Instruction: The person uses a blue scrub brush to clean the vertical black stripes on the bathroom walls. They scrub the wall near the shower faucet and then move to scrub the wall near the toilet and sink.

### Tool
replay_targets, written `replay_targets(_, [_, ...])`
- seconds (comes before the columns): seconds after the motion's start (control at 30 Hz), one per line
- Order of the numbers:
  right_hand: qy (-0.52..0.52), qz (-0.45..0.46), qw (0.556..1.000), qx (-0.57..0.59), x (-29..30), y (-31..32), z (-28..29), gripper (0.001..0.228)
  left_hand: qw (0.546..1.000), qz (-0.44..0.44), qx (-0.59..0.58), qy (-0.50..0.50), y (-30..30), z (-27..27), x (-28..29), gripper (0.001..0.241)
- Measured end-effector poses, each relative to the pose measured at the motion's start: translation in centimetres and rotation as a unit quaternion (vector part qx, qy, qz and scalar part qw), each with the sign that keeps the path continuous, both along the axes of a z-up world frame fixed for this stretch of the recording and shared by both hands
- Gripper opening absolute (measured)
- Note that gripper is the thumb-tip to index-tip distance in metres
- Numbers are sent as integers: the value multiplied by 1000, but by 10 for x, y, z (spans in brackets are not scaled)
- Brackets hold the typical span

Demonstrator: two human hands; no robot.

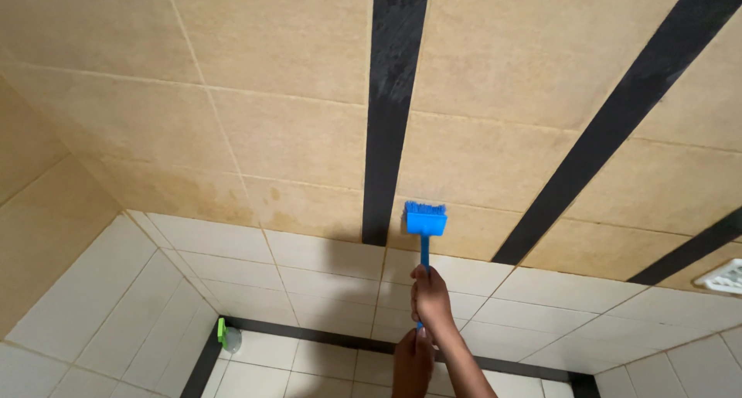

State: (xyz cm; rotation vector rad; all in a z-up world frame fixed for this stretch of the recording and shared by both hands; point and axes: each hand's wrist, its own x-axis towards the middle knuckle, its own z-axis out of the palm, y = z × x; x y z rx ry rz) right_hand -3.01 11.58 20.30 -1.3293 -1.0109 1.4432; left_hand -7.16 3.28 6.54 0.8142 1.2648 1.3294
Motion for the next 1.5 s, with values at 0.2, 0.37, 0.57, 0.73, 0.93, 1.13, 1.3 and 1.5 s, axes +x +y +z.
replay_targets(0.2, [13,0,999,-30,-4,-6,-8,31,1000,4,21,7,-4,-9,-6,44])
replay_targets(0.37, [15,-2,999,-39,-6,-7,-19,32,997,-12,65,38,-2,-36,-9,46])
replay_targets(0.57, [24,18,1000,1,-9,3,4,31,999,-13,27,45,-8,38,-19,41])
replay_targets(0.73, [26,13,1000,-6,-15,5,-4,30,1000,-10,14,3,1,12,-20,41])
replay_targets(0.93, [12,8,1000,-25,-18,-1,-25,32,999,-21,30,16,4,-28,-24,45])
replay_targets(1.13, [8,11,1000,-7,-22,6,-17,34,995,-3,68,78,3,1,-29,44])
replay_targets(1.3, [21,19,1000,3,-24,7,-1,31,996,-13,85,14,-1,26,-33,42])
replay_targets(1.5, [31,8,999,-35,-33,4,-21,29,997,-22,79,-2,2,-14,-40,40])
